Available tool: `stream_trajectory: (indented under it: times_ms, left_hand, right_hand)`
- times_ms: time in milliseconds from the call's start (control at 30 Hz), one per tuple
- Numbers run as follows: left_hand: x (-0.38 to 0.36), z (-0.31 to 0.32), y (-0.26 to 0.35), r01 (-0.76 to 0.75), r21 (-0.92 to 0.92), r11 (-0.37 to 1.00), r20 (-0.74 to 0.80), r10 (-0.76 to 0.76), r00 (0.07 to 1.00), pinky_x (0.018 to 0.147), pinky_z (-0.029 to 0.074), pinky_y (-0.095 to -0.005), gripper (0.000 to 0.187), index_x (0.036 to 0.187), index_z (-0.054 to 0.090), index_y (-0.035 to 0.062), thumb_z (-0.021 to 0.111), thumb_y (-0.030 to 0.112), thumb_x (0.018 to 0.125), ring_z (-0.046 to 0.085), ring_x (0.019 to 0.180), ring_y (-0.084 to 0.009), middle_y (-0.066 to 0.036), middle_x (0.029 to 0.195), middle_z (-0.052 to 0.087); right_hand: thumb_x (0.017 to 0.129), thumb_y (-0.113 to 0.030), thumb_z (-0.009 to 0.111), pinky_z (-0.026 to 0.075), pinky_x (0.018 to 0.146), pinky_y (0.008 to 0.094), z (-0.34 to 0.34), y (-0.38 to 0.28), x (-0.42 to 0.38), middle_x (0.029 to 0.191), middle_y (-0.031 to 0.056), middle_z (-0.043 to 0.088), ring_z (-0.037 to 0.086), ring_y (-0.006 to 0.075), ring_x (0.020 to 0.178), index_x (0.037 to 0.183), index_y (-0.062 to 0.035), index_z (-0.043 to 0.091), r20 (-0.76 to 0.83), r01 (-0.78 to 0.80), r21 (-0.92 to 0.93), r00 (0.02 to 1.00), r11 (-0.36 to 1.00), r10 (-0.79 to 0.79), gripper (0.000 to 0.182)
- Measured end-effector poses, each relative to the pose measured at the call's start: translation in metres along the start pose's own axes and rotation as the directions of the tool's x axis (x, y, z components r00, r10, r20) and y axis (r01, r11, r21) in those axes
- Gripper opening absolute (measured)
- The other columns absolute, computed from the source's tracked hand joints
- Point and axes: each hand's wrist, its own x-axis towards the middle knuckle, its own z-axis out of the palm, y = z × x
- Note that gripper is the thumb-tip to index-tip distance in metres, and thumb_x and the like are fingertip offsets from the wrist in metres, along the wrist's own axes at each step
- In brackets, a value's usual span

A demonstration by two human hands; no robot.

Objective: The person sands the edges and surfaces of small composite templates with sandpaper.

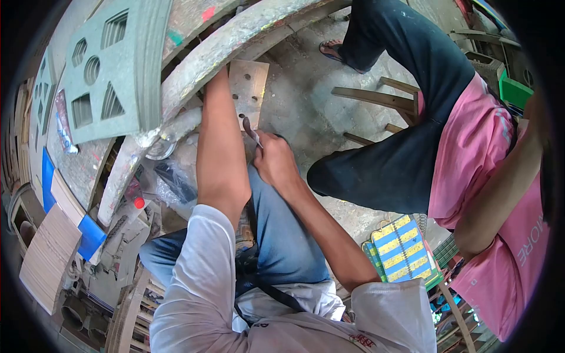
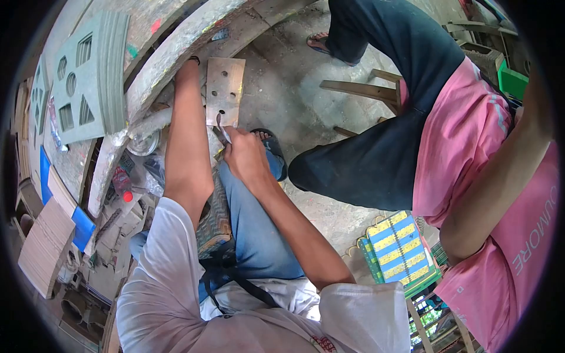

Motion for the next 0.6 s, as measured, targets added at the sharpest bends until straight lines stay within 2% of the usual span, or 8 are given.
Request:
stream_trajectory:
  times_ms: [100, 167, 200, 267, 300, 400, 600]
  left_hand:
    - [-0.003, 0.0, 0.001, -0.018, -0.016, 1.0, 0.001, 0.018, 1.0, 0.088, 0.05, -0.0442, 0.038, 0.117, 0.063, 0.0018, 0.052, 0.031, 0.096, 0.065, 0.103, -0.0388, -0.024, 0.109, 0.067]
    - [-0.006, 0.001, 0.002, -0.03, -0.022, 0.999, 0.002, 0.03, 1.0, 0.087, 0.05, -0.0441, 0.038, 0.117, 0.063, 0.0018, 0.052, 0.031, 0.096, 0.065, 0.103, -0.0389, -0.024, 0.108, 0.067]
    - [-0.007, 0.0, 0.006, -0.033, -0.029, 0.999, 0.004, 0.033, 0.999, 0.087, 0.05, -0.0441, 0.038, 0.117, 0.063, 0.0018, 0.052, 0.031, 0.096, 0.065, 0.103, -0.0389, -0.024, 0.108, 0.067]
    - [-0.008, 0.002, 0.01, -0.031, -0.048, 0.998, 0.004, 0.031, 1.0, 0.087, 0.05, -0.0441, 0.038, 0.117, 0.063, 0.0018, 0.052, 0.031, 0.096, 0.065, 0.103, -0.039, -0.024, 0.108, 0.067]
    - [-0.01, 0.0, 0.013, -0.026, -0.059, 0.998, 0.007, 0.026, 1.0, 0.087, 0.05, -0.0441, 0.038, 0.117, 0.063, 0.0018, 0.052, 0.031, 0.096, 0.065, 0.103, -0.039, -0.024, 0.108, 0.067]
    - [-0.015, -0.004, 0.022, -0.023, -0.101, 0.995, 0.016, 0.024, 1.0, 0.087, 0.05, -0.044, 0.038, 0.117, 0.063, 0.0018, 0.053, 0.032, 0.096, 0.065, 0.102, -0.0391, -0.024, 0.108, 0.067]
    - [-0.046, -0.024, 0.029, -0.043, -0.235, 0.971, 0.033, 0.052, 0.998, 0.086, 0.05, -0.044, 0.038, 0.117, 0.063, 0.0019, 0.053, 0.032, 0.096, 0.065, 0.102, -0.0392, -0.024, 0.107, 0.067]
  right_hand:
    - [0.077, 0.0, 0.059, 0.052, 0.08, 0.0511, -0.002, -0.001, 0.001, 0.096, 0.0277, 0.066, 0.064, 0.0461, 0.088, 0.111, 0.0013, 0.064, 0.028, -0.014, -0.005, 1.0, 1.0, 0.014, 0.034]
    - [0.078, 0.0, 0.058, 0.051, 0.079, 0.0517, 0.001, 0.0, 0.002, 0.096, 0.0286, 0.065, 0.064, 0.046, 0.087, 0.111, 0.0016, 0.065, 0.028, -0.141, -0.018, 0.99, 0.99, 0.141, 0.033]
    - [0.078, 0.0, 0.058, 0.051, 0.079, 0.0517, 0.003, 0.002, 0.003, 0.096, 0.0286, 0.065, 0.064, 0.046, 0.087, 0.111, 0.0016, 0.065, 0.071, -0.115, -0.012, 0.991, 0.993, 0.116, 0.033]
    - [0.079, 0.0, 0.057, 0.051, 0.079, 0.0515, 0.005, 0.006, 0.005, 0.094, 0.0297, 0.065, 0.064, 0.0458, 0.087, 0.111, 0.0016, 0.065, -0.013, -0.037, -0.051, 0.999, 0.998, 0.036, 0.033]
    - [0.079, 0.0, 0.057, 0.051, 0.079, 0.0515, 0.005, 0.004, 0.005, 0.094, 0.0297, 0.065, 0.064, 0.0458, 0.087, 0.111, 0.0016, 0.065, 0.01, -0.018, -0.051, 1.0, 0.999, 0.018, 0.033]
    - [0.079, 0.0, 0.056, 0.05, 0.077, 0.0513, 0.001, -0.004, 0.007, 0.087, 0.0323, 0.064, 0.064, 0.0469, 0.083, 0.107, 0.0058, 0.064, 0.007, -0.058, -0.064, 0.998, 0.996, 0.059, 0.029]
    - [0.081, -0.002, 0.059, 0.05, 0.078, 0.0519, 0.0, -0.004, 0.008, 0.085, 0.0333, 0.064, 0.064, 0.048, 0.083, 0.101, 0.0088, 0.063, 0.006, -0.035, -0.166, 0.999, 0.985, 0.036, 0.023]
